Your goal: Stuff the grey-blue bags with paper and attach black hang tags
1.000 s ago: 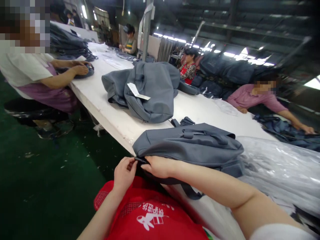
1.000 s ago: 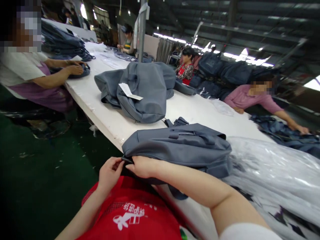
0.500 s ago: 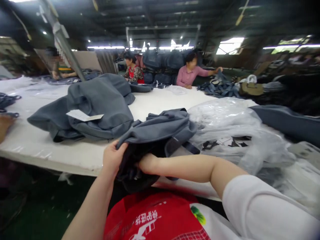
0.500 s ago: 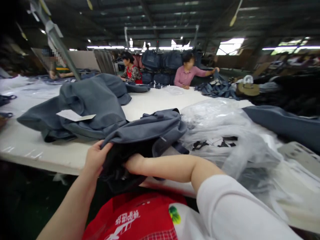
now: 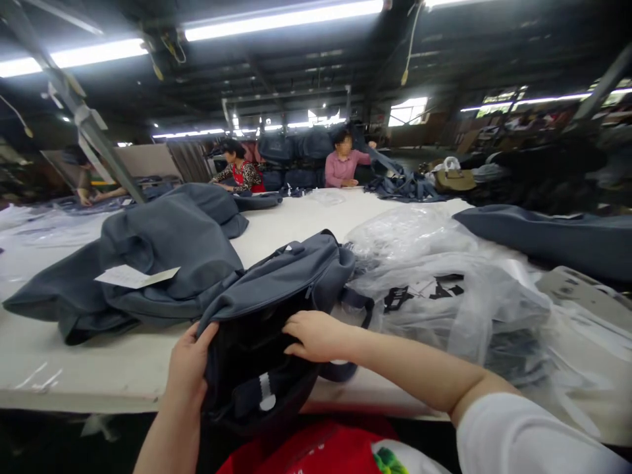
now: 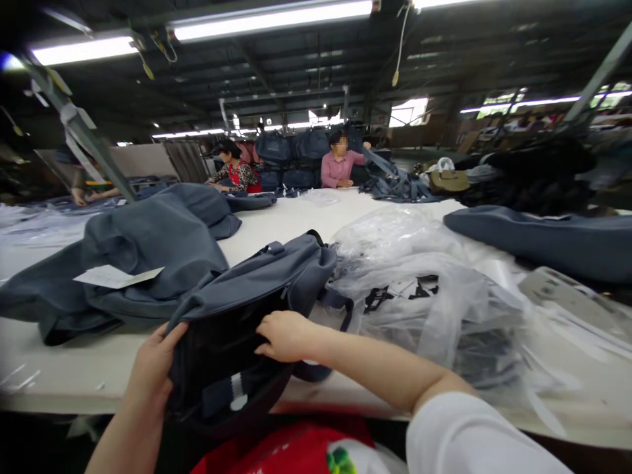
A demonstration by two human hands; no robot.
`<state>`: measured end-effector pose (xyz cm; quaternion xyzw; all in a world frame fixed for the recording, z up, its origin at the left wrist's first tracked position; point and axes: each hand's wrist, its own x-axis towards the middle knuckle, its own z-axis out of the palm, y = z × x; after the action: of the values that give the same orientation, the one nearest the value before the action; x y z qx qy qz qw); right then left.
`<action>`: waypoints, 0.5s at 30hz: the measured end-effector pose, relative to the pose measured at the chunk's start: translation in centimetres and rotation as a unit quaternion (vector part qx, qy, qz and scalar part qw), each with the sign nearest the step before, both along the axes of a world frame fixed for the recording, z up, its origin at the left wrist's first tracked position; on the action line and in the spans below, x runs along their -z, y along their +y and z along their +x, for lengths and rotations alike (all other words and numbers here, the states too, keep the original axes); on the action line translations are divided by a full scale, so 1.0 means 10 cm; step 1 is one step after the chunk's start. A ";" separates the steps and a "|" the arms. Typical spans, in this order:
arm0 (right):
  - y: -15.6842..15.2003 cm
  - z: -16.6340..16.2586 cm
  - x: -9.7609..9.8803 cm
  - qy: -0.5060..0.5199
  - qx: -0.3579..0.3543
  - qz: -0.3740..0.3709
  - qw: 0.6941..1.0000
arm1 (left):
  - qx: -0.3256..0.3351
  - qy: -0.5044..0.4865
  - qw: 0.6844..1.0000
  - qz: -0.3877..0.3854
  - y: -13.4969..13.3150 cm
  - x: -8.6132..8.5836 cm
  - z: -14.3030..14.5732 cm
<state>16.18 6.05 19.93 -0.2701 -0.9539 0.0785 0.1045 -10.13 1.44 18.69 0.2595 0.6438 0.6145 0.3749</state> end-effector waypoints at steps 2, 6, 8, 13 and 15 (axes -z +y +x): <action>0.03 0.19 -0.08 0.110 0.020 0.027 0.993 | 0.033 0.146 0.988 -0.050 -0.01 -0.02 -0.18; 0.31 0.59 -0.19 0.167 0.115 0.107 0.973 | 0.004 0.486 0.868 -0.099 -0.07 -0.24 -0.16; 0.53 0.73 -0.14 0.111 0.144 0.125 0.975 | -0.058 0.587 0.807 0.019 -0.13 -0.34 0.14; 0.90 0.86 0.01 0.025 0.157 0.133 0.978 | 0.225 0.646 0.698 0.212 -0.16 -0.24 1.14; 0.93 0.87 0.02 0.020 0.155 0.136 0.978 | 0.293 0.650 0.694 0.101 -0.03 -0.15 1.42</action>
<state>24.86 15.36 19.70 -0.3960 -0.9001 -0.0634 0.1702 4.02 1.12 20.18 0.8061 0.5520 0.2134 -0.0042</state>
